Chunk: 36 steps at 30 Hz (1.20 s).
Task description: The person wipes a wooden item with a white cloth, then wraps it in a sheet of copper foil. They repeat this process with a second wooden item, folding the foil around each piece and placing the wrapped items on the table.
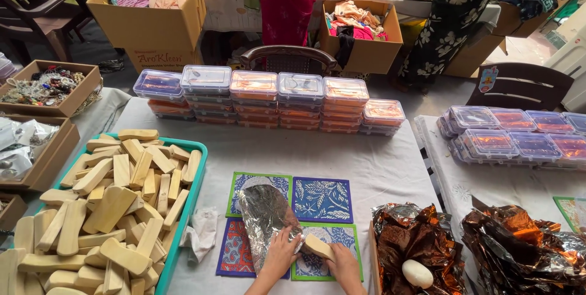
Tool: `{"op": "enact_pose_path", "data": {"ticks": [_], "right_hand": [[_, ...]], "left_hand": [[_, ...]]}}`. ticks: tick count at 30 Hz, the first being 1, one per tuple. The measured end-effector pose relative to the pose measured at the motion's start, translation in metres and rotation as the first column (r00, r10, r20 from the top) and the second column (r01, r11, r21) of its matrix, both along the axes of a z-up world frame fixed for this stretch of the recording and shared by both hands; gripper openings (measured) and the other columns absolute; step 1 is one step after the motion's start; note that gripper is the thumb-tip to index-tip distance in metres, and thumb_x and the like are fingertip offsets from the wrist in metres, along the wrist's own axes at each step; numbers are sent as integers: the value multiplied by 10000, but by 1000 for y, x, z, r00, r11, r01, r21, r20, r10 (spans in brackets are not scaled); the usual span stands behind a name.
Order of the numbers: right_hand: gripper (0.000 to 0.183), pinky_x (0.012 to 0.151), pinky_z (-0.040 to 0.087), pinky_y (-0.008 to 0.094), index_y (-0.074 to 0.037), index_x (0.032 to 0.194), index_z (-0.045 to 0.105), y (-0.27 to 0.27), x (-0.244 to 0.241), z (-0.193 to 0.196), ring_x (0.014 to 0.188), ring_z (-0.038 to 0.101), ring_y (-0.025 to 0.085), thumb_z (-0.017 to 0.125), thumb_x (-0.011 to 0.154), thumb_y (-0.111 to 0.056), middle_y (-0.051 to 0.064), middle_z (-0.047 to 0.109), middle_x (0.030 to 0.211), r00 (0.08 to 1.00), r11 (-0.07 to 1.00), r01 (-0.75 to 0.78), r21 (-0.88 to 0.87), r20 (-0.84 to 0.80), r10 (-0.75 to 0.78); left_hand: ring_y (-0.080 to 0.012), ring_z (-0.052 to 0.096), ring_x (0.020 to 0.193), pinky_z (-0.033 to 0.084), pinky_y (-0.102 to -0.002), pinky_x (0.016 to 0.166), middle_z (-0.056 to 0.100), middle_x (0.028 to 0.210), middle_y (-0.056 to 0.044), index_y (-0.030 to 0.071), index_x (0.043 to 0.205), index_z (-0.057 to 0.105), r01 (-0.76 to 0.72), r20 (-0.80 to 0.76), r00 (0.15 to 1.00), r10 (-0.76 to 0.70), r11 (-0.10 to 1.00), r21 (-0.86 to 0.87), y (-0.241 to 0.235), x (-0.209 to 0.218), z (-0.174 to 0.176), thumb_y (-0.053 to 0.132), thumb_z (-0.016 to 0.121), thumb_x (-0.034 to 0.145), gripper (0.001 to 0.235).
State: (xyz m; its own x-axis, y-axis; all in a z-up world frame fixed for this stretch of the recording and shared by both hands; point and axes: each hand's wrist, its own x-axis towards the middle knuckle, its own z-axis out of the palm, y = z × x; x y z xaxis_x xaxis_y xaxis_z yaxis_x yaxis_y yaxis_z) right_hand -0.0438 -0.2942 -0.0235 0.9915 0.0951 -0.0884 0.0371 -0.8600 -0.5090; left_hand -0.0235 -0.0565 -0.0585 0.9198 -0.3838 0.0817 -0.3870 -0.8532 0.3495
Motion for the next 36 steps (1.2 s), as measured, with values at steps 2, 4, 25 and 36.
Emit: {"op": "enact_pose_path", "data": {"ticks": [2, 4, 25, 36], "right_hand": [[491, 876, 538, 392, -116, 1218, 642, -5, 6, -8, 1025, 669, 274, 824, 768, -190, 72, 678, 1074, 999, 999, 31, 23, -20, -30], [513, 813, 594, 360, -102, 1248, 659, -9, 18, -16, 951, 739, 238, 832, 773, -192, 71, 738, 1078, 971, 950, 206, 236, -168, -169], [468, 860, 573, 371, -61, 1222, 681, 44, 61, -2, 960, 742, 263, 814, 798, -206, 130, 760, 1090, 992, 946, 35, 324, -128, 8], [420, 846, 538, 397, -62, 1178, 713, 84, 47, 76, 993, 689, 298, 809, 774, -132, 99, 717, 1078, 964, 951, -75, 299, 266, -8]], "left_hand": [[-401, 340, 1399, 271, -544, 1146, 398, 1485, -207, 121, 1421, 530, 3, -34, 999, -4, 1000, -26, -1, -5, -9, 342, 753, 833, 667], [-429, 221, 1460, 146, -629, 1171, 298, 1597, -225, 144, 1502, 469, 55, -41, 997, -58, 997, -63, -3, -8, -1, 518, 703, 887, 756], [-216, 534, 1230, 379, -445, 1067, 627, 1310, -15, 179, 1307, 601, -527, 89, 827, 555, 821, -222, 22, -34, 0, 269, 727, 848, 485], [-236, 563, 1170, 355, -460, 1048, 668, 1213, -52, 100, 1485, 450, -433, 28, 885, 464, 845, -315, 11, 13, -1, 291, 767, 836, 747]]}}
